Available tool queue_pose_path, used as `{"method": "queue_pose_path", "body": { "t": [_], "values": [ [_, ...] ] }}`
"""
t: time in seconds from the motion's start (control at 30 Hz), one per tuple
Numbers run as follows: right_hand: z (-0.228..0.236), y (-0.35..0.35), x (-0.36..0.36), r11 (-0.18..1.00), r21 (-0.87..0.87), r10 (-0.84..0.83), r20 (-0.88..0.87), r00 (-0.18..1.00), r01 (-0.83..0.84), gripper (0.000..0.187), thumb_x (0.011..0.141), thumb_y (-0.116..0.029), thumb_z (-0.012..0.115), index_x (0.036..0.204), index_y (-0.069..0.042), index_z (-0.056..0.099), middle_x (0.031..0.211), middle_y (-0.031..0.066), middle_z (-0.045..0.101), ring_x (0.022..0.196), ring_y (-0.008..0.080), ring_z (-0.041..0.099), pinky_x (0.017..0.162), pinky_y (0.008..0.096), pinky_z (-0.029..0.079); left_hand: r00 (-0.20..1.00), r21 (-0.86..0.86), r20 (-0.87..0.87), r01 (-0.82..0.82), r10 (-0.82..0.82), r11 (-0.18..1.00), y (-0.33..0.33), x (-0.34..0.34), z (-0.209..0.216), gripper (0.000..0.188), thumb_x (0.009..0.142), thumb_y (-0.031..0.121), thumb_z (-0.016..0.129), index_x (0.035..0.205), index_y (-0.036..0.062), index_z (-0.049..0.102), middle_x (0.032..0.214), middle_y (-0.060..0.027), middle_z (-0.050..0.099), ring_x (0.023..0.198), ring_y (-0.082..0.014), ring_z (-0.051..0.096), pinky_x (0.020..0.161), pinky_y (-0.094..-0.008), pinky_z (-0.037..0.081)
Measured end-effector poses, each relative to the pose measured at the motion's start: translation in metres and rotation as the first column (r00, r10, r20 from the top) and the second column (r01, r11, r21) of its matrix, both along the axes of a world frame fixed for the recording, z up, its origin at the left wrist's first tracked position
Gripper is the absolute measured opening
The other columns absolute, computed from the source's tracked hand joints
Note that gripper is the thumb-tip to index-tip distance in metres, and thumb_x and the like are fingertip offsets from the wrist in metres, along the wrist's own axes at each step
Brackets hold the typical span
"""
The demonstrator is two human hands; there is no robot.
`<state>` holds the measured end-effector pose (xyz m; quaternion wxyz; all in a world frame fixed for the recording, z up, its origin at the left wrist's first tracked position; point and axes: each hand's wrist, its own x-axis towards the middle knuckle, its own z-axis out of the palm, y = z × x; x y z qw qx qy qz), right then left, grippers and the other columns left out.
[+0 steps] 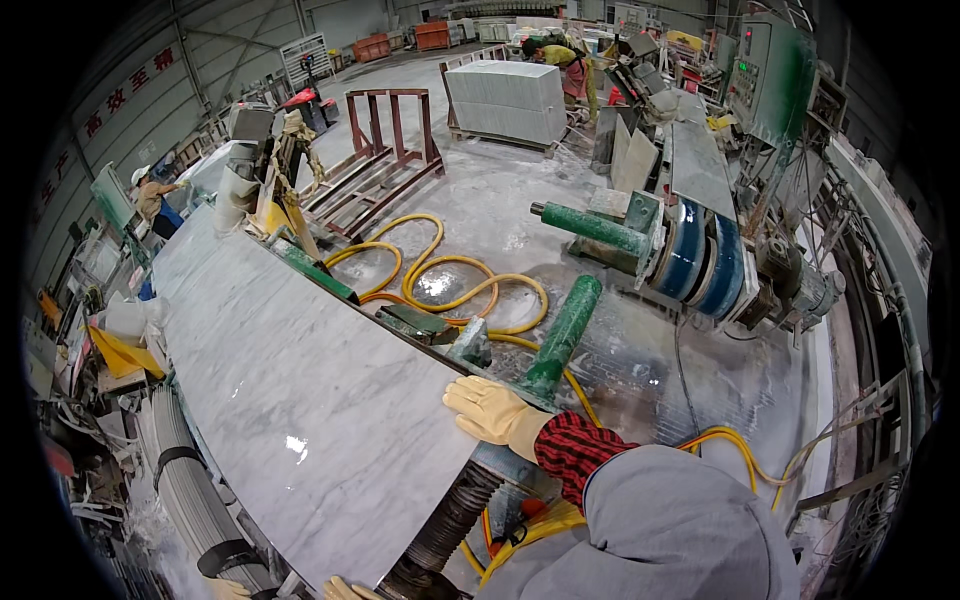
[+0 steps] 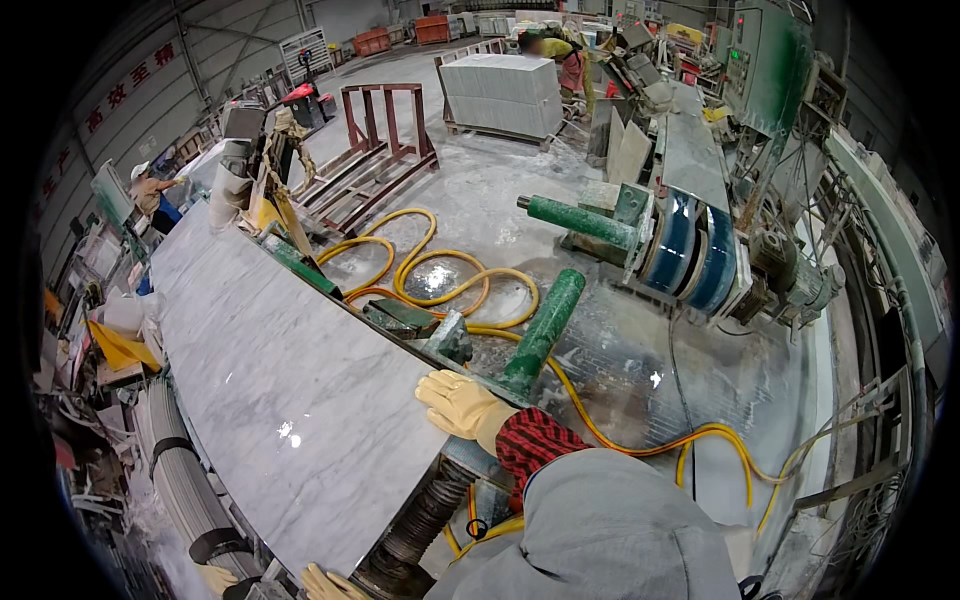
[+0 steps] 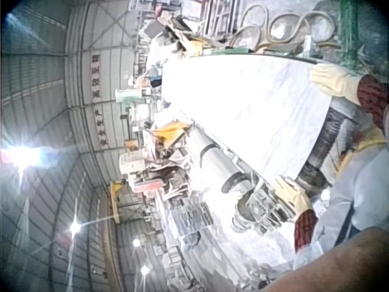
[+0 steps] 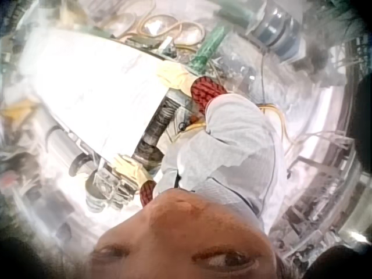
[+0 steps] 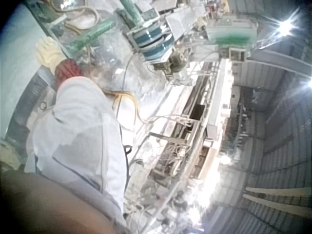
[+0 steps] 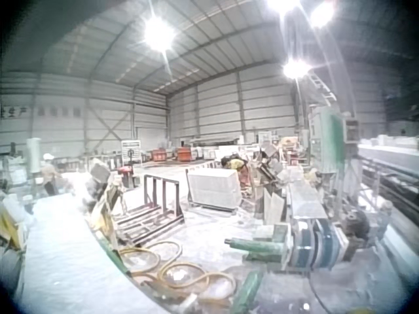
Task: The person guides a large marble slab through a conveyor-fed polishing machine, then manually rubs the surface with a green cylindrical tool. The person repeats this sequence on multiple slabs, handling each one at a time.
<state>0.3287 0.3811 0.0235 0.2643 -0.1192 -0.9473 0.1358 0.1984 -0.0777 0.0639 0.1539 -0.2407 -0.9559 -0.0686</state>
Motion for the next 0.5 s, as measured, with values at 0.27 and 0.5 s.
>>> {"method": "queue_pose_path", "body": {
  "t": [0.27, 0.5],
  "values": [
    [0.002, 0.000, 0.003, 0.999, 0.015, 0.034, -0.068, 0.997, -0.033, 0.047, 0.097, -0.021, 0.070, 0.140, -0.003, 0.064, 0.144, 0.0184, 0.064, 0.137, 0.0388, 0.057, 0.121, 0.0483, 0.044, 0.999, 0.005, -0.034, 0.015, -0.015, 1.000, -0.011, -0.008, -0.021, 0.049, 0.116, 0.030, 0.047, 0.147, -0.0033, 0.065, 0.158, -0.0290, 0.056, 0.148, -0.0481, 0.048, 0.127, -0.0570, 0.032],
    [0.005, 0.000, 0.008, 1.000, 0.002, 0.018, -0.058, 0.998, -0.018, 0.045, 0.096, -0.020, 0.070, 0.138, -0.002, 0.064, 0.142, 0.0191, 0.065, 0.135, 0.0389, 0.058, 0.119, 0.0484, 0.046, 1.000, 0.042, 0.023, -0.015, 0.014, 0.999, -0.012, -0.006, -0.030, 0.050, 0.114, 0.032, 0.051, 0.146, -0.0038, 0.064, 0.157, -0.0298, 0.056, 0.149, -0.0501, 0.046, 0.128, -0.0570, 0.031]
  ]
}}
